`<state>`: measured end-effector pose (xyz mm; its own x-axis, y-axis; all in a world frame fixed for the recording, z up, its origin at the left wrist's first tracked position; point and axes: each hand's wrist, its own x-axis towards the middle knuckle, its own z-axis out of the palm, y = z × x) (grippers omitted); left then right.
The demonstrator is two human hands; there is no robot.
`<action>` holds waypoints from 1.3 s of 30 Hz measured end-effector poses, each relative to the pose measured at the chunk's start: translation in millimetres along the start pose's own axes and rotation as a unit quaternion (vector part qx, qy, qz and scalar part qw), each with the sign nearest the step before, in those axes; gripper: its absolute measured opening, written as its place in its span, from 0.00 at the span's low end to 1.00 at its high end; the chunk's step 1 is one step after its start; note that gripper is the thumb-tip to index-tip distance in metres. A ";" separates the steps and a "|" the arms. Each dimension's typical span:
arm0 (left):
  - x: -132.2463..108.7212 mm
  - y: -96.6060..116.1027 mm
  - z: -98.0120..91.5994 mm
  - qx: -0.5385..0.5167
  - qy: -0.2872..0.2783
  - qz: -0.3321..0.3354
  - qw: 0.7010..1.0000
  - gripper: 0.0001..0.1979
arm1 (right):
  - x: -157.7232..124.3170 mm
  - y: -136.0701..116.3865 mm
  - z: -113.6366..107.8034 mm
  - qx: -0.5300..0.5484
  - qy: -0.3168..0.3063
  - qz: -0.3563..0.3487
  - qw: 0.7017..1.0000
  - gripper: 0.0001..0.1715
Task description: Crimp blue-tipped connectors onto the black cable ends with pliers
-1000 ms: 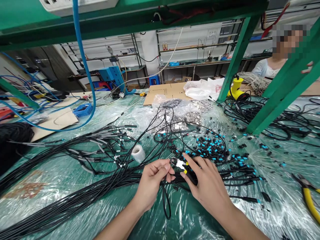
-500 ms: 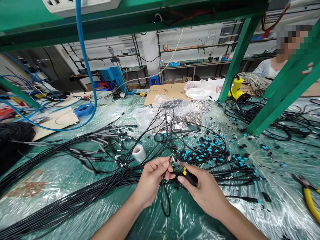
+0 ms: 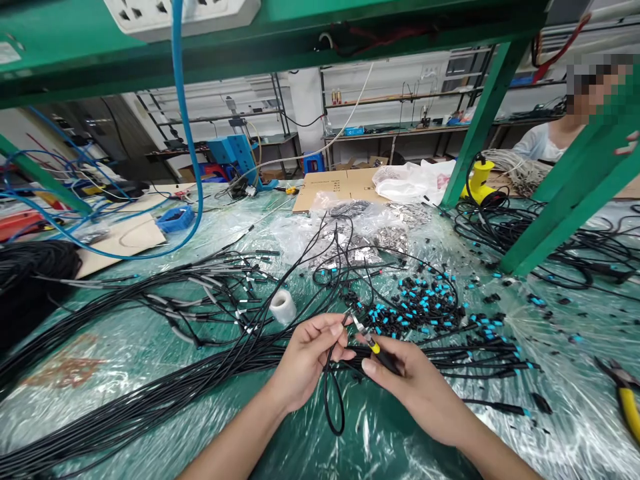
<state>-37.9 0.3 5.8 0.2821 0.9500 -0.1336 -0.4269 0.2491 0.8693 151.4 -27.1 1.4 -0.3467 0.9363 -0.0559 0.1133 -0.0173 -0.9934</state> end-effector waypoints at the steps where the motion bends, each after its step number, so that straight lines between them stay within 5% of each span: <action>1: 0.0 -1.0 0.0 0.014 0.005 0.017 1.000 0.10 | 0.2 0.2 -2.6 -0.020 0.026 -0.001 0.999 0.22; 4: 1.3 -2.8 -0.9 0.040 0.029 0.046 0.998 0.10 | -1.2 -2.4 -11.7 0.005 0.041 0.049 0.998 0.22; 8: 5.0 -1.4 -5.0 0.035 0.065 0.044 0.996 0.12 | -7.3 -6.4 -15.7 0.125 -0.131 0.154 0.971 0.22; 10: 6.0 0.4 -6.9 0.022 0.068 0.039 0.997 0.11 | -8.5 -4.2 -14.0 0.105 -0.159 0.159 0.969 0.21; 20: -0.2 -7.5 0.9 0.036 0.052 0.030 0.998 0.10 | 0.2 -2.6 -19.1 -0.088 0.074 0.014 0.993 0.19; 27: 1.0 -19.0 -2.9 0.152 0.080 0.124 0.977 0.09 | -5.4 -3.2 3.5 -0.287 0.101 -0.021 0.952 0.19; 39: 0.2 -15.5 0.4 0.196 0.086 0.152 0.965 0.08 | -6.1 0.5 7.9 -0.359 0.109 -0.028 0.926 0.18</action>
<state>-30.9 -3.5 -7.5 0.0348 0.9935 0.1084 -0.0994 -0.1045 0.9895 146.2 -35.6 0.4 -0.1833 0.9787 0.0922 0.7187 0.1974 -0.6667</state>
